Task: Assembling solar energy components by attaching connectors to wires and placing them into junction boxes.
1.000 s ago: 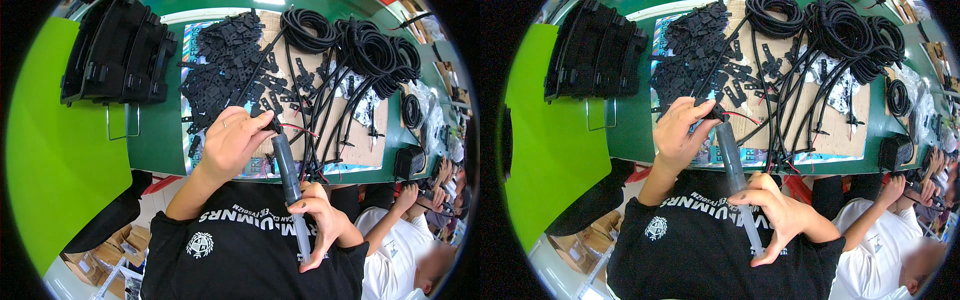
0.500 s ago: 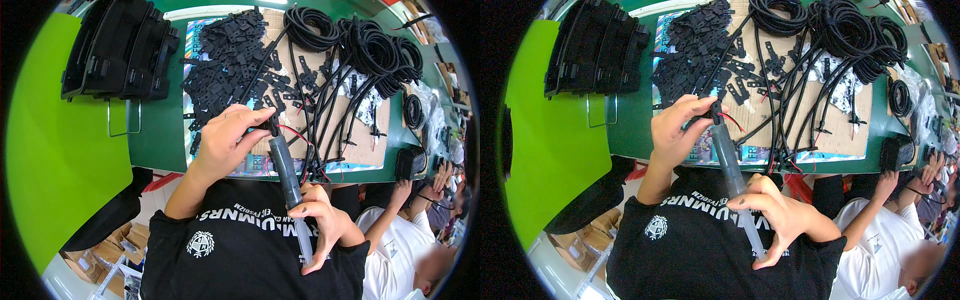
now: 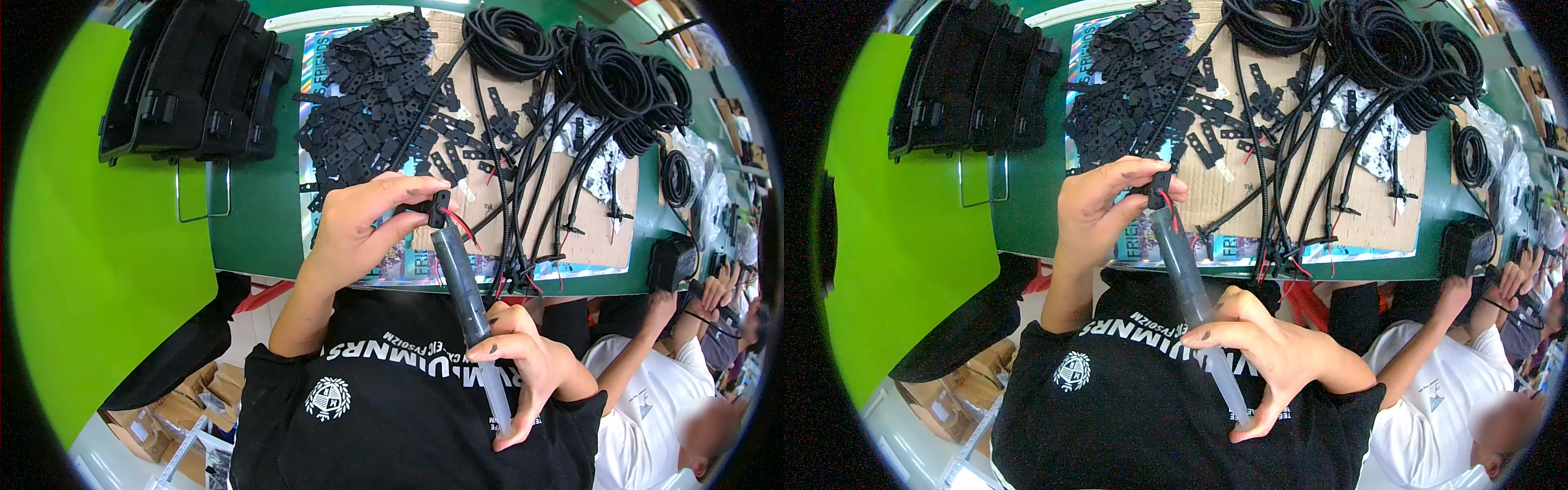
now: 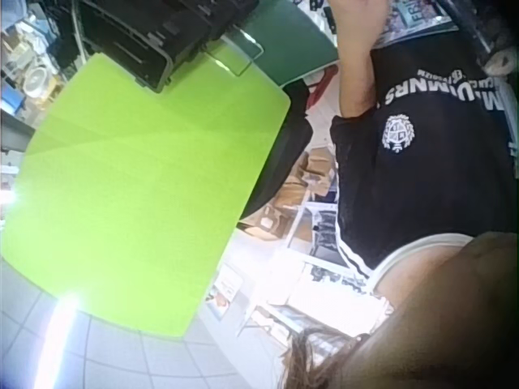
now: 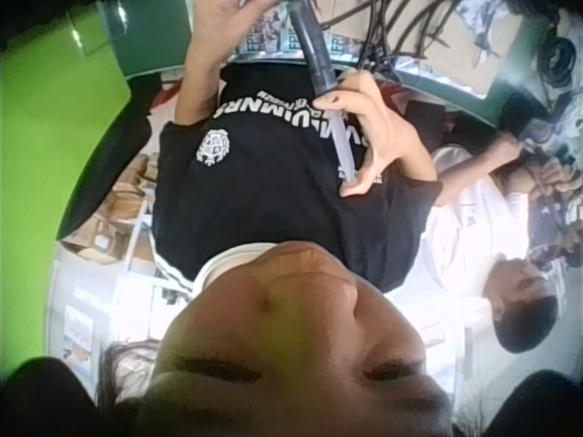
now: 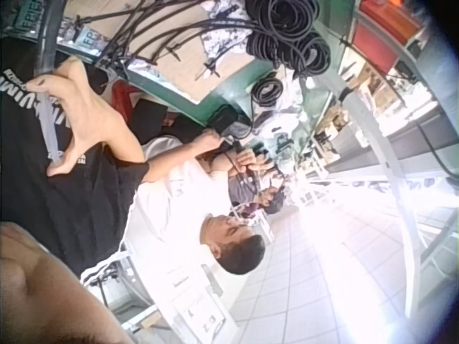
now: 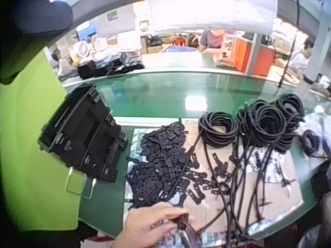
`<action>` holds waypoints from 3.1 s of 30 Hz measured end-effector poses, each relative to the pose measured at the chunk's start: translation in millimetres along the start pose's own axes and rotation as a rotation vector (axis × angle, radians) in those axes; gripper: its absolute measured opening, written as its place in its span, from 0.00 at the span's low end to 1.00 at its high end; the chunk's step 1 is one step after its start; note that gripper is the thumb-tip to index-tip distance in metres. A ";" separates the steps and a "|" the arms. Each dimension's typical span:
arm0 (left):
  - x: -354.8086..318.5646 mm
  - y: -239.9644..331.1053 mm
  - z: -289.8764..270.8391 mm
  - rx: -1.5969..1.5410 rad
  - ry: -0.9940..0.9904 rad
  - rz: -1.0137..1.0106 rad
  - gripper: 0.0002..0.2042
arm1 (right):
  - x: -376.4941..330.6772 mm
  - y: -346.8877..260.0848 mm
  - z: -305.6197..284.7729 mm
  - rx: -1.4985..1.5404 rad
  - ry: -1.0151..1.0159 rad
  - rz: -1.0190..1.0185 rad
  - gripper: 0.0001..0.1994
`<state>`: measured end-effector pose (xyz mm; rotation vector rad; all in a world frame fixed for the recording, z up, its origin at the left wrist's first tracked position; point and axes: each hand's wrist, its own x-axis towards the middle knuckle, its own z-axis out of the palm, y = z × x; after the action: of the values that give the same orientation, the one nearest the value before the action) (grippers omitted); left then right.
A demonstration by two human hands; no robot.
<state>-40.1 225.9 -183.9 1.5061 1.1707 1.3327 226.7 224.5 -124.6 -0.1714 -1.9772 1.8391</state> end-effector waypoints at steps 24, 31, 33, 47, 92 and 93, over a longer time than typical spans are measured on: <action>2.7 -16.2 -17.7 -0.437 -0.252 0.093 0.11 | 12.4 -2.8 -0.3 0.038 -0.133 -0.030 0.54; 3.9 -11.5 -23.2 -0.350 -0.257 0.077 0.11 | 15.0 -3.3 -1.2 0.034 -0.144 -0.029 0.53; 6.2 -10.2 -26.4 -0.273 -0.273 0.116 0.11 | 15.5 -3.0 -1.5 0.027 -0.144 -0.033 0.53; 6.6 -16.8 -17.8 -0.351 -0.299 0.117 0.10 | 15.2 -4.1 -0.9 0.009 -0.113 -0.027 0.52; 4.2 -25.0 2.8 -0.495 -0.089 -0.298 0.15 | -108.9 33.9 -105.9 -1.044 0.431 0.673 0.51; 5.1 -23.0 4.1 -0.471 -0.097 -0.306 0.15 | -109.0 34.2 -102.9 -1.068 0.425 0.661 0.50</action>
<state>-38.9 236.8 -205.1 0.9976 0.9014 1.2047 358.0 282.1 -179.9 -1.5159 -2.4860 0.6699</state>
